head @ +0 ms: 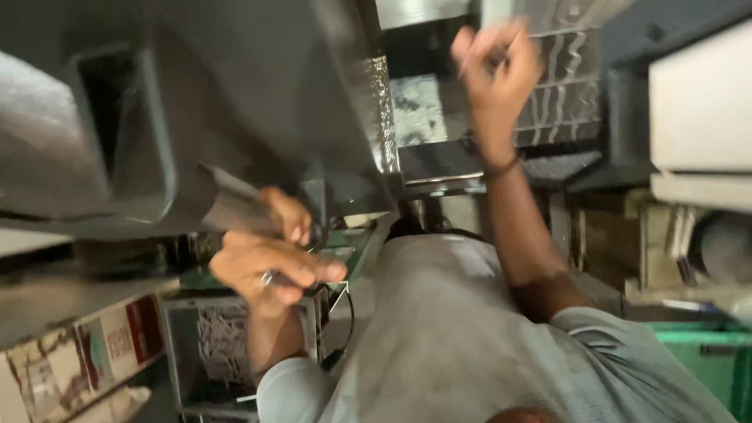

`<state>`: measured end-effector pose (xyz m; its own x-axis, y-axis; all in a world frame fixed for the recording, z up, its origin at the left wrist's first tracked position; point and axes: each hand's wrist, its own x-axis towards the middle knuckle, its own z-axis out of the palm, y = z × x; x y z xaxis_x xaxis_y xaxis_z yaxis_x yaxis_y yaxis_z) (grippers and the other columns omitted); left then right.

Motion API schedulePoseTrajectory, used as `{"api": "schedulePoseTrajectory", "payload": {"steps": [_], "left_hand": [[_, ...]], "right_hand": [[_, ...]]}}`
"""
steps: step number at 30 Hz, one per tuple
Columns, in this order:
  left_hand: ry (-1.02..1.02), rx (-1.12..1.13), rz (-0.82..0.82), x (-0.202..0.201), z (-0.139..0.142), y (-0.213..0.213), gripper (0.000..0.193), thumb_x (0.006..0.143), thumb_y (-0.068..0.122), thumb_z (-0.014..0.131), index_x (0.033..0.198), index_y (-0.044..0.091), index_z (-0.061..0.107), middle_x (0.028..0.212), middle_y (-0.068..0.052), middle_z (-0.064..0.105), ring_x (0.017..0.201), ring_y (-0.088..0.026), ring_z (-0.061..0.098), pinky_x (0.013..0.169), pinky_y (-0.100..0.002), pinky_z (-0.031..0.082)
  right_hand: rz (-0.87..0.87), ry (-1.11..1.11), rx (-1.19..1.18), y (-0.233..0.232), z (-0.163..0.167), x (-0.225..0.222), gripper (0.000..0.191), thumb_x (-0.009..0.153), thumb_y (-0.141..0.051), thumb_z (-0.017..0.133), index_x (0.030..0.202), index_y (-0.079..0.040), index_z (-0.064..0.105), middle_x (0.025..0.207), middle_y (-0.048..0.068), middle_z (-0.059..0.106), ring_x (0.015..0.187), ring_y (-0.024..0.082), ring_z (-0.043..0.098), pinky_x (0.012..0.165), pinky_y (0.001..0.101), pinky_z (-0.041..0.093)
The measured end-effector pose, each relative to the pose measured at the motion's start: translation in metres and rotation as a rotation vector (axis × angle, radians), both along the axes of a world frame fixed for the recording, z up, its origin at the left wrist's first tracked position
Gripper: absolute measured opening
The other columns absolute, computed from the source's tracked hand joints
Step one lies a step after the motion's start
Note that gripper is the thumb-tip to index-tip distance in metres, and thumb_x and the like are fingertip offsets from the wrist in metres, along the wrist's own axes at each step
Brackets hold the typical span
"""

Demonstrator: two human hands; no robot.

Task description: The person operates a metal fastener forming machine. They load small metal blanks into the machine, pull the machine handle to cycle it, retrieve finished pieces, and place them into a green tray, at one point using a screwdriver to handle a small part and opening and closing the machine guard between cycles.

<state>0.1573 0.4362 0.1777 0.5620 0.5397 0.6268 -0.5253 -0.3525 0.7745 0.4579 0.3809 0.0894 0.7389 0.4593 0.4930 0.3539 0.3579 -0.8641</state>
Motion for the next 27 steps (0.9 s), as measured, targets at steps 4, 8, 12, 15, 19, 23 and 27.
{"api": "schedulePoseTrajectory", "payload": {"steps": [4,8,12,15,19,23,27], "left_hand": [[-0.022,-0.071,-0.140,0.047,0.006,-0.044,0.046,0.098,0.046,0.074,0.075,0.006,0.069,0.077,-0.005,0.075,0.086,-0.017,0.050,0.063,-0.026,0.044],[-0.014,0.004,-0.144,0.091,0.003,-0.090,0.045,0.100,0.044,0.073,0.086,0.002,0.071,0.080,-0.005,0.074,0.089,-0.019,0.055,0.072,-0.030,0.048],[-0.047,0.087,-0.126,0.133,-0.002,-0.124,0.035,0.107,0.032,0.068,0.100,-0.002,0.070,0.091,-0.007,0.078,0.091,-0.018,0.058,0.084,-0.033,0.051],[-0.056,0.084,-0.120,0.165,-0.003,-0.147,0.027,0.106,0.024,0.069,0.102,-0.002,0.069,0.093,-0.008,0.079,0.089,-0.017,0.055,0.079,-0.028,0.049],[-0.060,0.148,-0.041,0.202,0.005,-0.176,0.021,0.107,0.019,0.069,0.106,-0.002,0.068,0.100,-0.009,0.080,0.089,-0.019,0.057,0.081,-0.030,0.052],[-0.060,0.294,0.195,0.228,0.011,-0.194,0.015,0.102,0.011,0.070,0.103,-0.004,0.068,0.095,-0.010,0.079,0.087,-0.022,0.058,0.072,-0.029,0.050],[-0.108,0.416,0.275,0.229,-0.002,-0.188,0.013,0.103,0.007,0.068,0.106,-0.005,0.063,0.099,-0.012,0.077,0.090,-0.025,0.060,0.077,-0.034,0.051]], "right_hand": [[-0.075,-0.245,-0.098,-0.125,-0.010,-0.051,0.016,0.099,0.009,0.075,0.099,0.002,0.061,0.098,0.010,0.063,0.084,0.015,0.060,0.074,0.0271,0.051],[-0.312,-0.382,-0.188,-0.218,0.007,-0.066,0.013,0.105,0.006,0.067,0.118,0.003,0.067,0.106,0.013,0.069,0.091,0.017,0.068,0.079,0.0295,0.056],[-0.507,-0.210,-0.119,-0.268,0.013,-0.062,0.022,0.112,-0.001,0.056,0.132,0.003,0.063,0.115,0.013,0.064,0.097,0.017,0.066,0.081,0.0283,0.059],[-0.562,-0.160,-0.058,-0.294,0.005,-0.049,0.029,0.117,-0.006,0.055,0.144,0.002,0.059,0.122,0.013,0.061,0.100,0.015,0.063,0.081,0.0261,0.058],[-0.659,-0.180,-0.128,-0.316,-0.004,-0.028,0.036,0.119,-0.007,0.055,0.154,-0.002,0.054,0.114,0.011,0.062,0.097,0.012,0.061,0.081,0.0246,0.055],[-0.591,-0.136,-0.284,-0.330,0.002,-0.012,0.043,0.116,-0.007,0.058,0.157,-0.002,0.047,0.093,0.006,0.062,0.080,0.010,0.059,0.069,0.0240,0.047],[-0.434,-0.235,-0.498,-0.345,0.026,-0.015,0.048,0.115,-0.008,0.064,0.157,0.003,0.045,0.077,0.005,0.063,0.066,0.009,0.059,0.064,0.0254,0.045]]}}
